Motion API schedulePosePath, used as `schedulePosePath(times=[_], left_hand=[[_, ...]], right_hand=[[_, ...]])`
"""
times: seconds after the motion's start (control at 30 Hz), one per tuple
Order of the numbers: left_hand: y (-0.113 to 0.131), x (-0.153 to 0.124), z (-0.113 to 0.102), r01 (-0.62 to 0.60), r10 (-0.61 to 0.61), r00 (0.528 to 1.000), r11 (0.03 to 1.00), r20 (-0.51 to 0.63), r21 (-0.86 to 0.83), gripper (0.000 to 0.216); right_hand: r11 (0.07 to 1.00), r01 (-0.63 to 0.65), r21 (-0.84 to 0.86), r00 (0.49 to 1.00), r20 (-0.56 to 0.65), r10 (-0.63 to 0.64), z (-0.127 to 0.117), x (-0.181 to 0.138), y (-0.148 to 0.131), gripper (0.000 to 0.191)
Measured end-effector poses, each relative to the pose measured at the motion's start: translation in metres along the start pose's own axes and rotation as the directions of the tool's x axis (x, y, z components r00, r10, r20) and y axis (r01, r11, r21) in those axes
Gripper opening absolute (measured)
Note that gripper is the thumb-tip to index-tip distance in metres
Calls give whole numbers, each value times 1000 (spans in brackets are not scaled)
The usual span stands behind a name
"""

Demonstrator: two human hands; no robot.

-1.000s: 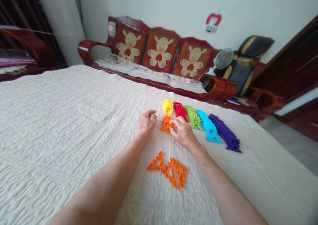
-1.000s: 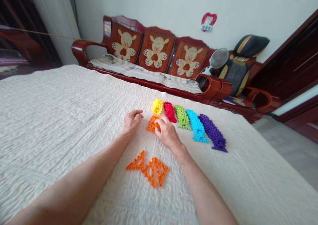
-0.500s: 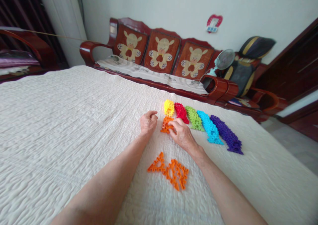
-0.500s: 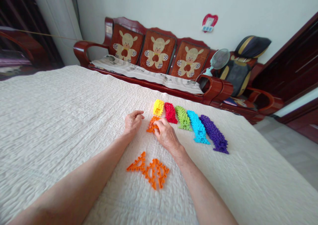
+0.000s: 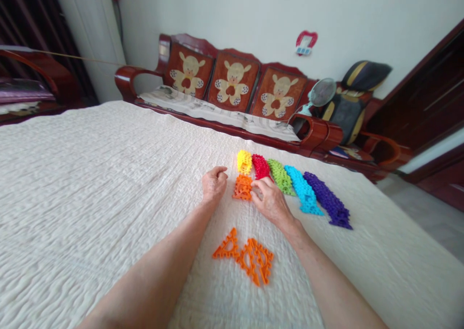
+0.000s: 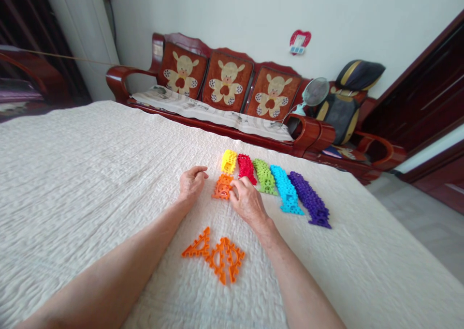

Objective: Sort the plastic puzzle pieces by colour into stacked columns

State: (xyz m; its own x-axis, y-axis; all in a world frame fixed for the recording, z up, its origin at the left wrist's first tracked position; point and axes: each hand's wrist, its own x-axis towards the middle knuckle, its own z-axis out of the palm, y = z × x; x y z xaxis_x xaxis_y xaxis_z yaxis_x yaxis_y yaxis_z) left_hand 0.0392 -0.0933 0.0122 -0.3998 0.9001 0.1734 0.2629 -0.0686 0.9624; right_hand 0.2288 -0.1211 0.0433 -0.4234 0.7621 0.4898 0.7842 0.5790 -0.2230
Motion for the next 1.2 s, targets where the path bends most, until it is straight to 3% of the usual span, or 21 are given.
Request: schedulePosePath(times=[0.23, 0.37, 0.43, 0.5, 0.57, 0.63, 0.73, 0.93, 1.2], left_hand=[[-4, 2, 1, -6, 6, 1000, 1000, -4, 8, 34], [-2, 1, 0, -21, 21, 1000, 1000, -12, 0, 36], [-2, 0, 0, -28, 28, 1000, 1000, -14, -2, 36], [-3, 1, 1, -26, 26, 1000, 1000, -13, -2, 35], [-5, 2, 1, -18, 18, 1000, 1000, -15, 0, 35], [-6, 3, 2, -19, 19, 1000, 1000, -17, 1, 36], [-7, 3, 2, -21, 21, 1000, 1000, -11, 7, 35], [-6, 3, 1, -22, 22, 1000, 1000, -12, -9, 36], [-6, 3, 1, -13, 13, 1000, 1000, -16, 0, 35]], right_hand=[[996, -56, 69, 998, -4, 57, -2, 1, 6, 14], [980, -17, 198, 983, 182, -20, -17, 0, -19, 12], [947, -6, 323, 922, 369, -120, -26, -2, -37, 15], [920, 7, 392, 818, 527, -230, -32, -4, -53, 22], [913, 17, 407, 727, 623, -291, -36, -7, -63, 27], [923, 25, 385, 693, 659, -294, -37, -8, -66, 26], [937, 45, 347, 699, 659, -277, -39, -10, -66, 25], [945, 60, 321, 677, 683, -275, -48, -20, -82, 47], [948, 126, 292, 698, 653, -293, -44, -27, -99, 18]])
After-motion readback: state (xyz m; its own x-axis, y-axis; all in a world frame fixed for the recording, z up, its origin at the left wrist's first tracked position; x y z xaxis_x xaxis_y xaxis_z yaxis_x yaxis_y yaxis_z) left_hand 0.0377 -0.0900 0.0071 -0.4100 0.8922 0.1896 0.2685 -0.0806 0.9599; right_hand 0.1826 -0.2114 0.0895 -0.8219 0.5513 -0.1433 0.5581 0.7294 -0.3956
